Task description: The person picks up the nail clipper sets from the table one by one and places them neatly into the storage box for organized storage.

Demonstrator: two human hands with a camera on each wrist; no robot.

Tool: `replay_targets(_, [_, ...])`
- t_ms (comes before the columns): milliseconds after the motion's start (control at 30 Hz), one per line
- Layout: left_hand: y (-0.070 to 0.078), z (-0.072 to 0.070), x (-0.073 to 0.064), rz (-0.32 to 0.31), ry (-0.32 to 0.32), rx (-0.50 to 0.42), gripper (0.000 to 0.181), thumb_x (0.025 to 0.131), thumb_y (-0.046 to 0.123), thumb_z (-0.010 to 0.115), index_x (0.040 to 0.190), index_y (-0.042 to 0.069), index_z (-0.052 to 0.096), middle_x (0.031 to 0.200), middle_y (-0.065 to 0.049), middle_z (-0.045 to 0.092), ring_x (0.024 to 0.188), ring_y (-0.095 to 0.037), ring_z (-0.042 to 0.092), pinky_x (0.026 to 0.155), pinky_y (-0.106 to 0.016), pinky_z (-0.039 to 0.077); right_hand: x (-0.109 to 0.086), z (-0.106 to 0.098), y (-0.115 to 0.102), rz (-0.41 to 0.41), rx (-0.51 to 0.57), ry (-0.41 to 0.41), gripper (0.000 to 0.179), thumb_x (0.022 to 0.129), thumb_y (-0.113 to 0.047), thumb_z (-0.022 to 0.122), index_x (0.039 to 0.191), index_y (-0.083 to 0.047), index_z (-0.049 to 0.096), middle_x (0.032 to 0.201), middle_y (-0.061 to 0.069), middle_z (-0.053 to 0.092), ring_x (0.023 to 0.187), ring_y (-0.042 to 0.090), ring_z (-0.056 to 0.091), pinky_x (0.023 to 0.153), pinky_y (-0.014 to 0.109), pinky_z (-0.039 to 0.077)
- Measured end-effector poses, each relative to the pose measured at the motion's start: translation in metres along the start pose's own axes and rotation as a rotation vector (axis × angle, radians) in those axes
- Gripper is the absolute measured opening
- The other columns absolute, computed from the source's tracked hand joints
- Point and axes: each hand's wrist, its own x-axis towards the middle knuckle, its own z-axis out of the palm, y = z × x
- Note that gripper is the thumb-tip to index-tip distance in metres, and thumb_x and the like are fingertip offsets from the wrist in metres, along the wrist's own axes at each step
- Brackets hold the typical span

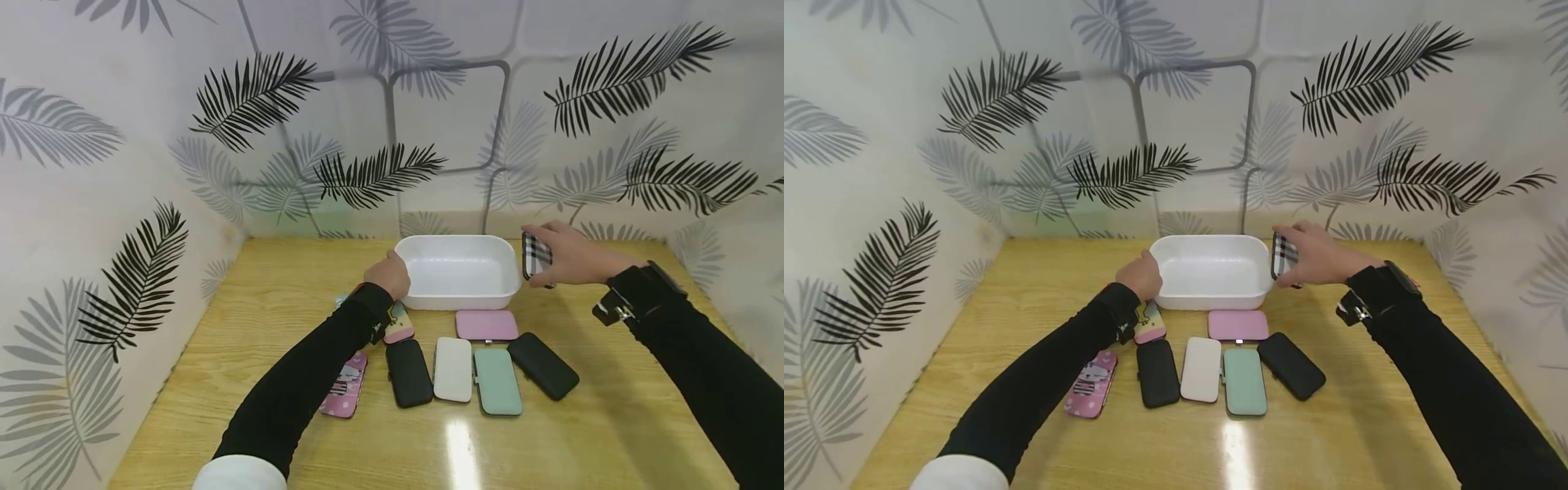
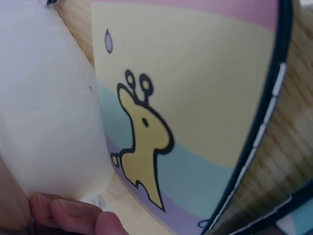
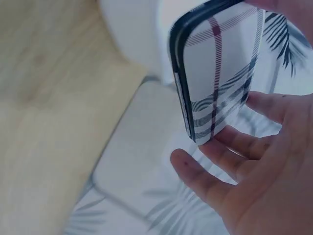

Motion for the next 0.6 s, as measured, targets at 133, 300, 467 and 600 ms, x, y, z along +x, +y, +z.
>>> replay_targets(133, [-0.001, 0.001, 0.0, -0.014, -0.003, 0.013, 0.058, 0.106, 0.025, 0.046, 0.153, -0.004, 0.029, 0.105, -0.015, 0.071, 0.083, -0.026, 0.069, 0.07, -0.037, 0.051, 0.032, 0.005, -0.02, -0.036, -0.038, -0.011, 0.097, 0.08, -0.038, 0.082, 0.157, -0.005, 0.032, 0.153, 0.033, 0.031, 0.139, 0.053, 0.031, 0.103, 0.068, 0.037])
replay_targets(300, [0.002, 0.002, -0.001, -0.015, 0.009, 0.008, 0.056, 0.106, 0.025, 0.047, 0.151, -0.003, 0.031, 0.103, -0.015, 0.071, 0.081, -0.026, 0.069, 0.067, -0.036, 0.05, 0.063, 0.027, -0.031, -0.076, -0.108, -0.055, 0.092, 0.082, -0.04, 0.08, 0.154, -0.003, 0.038, 0.152, 0.031, 0.036, 0.139, 0.053, 0.033, 0.109, 0.065, 0.033])
replay_targets(467, [0.004, 0.004, -0.001, -0.011, 0.001, 0.007, 0.056, 0.106, 0.026, 0.047, 0.151, -0.003, 0.031, 0.102, -0.014, 0.071, 0.081, -0.025, 0.069, 0.067, -0.035, 0.05, 0.076, 0.056, -0.027, -0.133, -0.255, -0.084, 0.081, 0.082, -0.037, 0.08, 0.149, -0.005, 0.048, 0.144, 0.027, 0.049, 0.125, 0.044, 0.054, 0.099, 0.059, 0.045])
replay_targets(600, [0.002, 0.0, -0.004, -0.017, 0.016, 0.003, 0.055, 0.106, 0.025, 0.045, 0.151, -0.003, 0.031, 0.104, -0.015, 0.071, 0.083, -0.026, 0.069, 0.072, -0.037, 0.052, 0.085, 0.072, -0.02, -0.16, -0.355, -0.075, 0.067, 0.082, -0.027, 0.076, 0.143, -0.008, 0.056, 0.135, 0.02, 0.057, 0.119, 0.036, 0.059, 0.097, 0.064, 0.043])
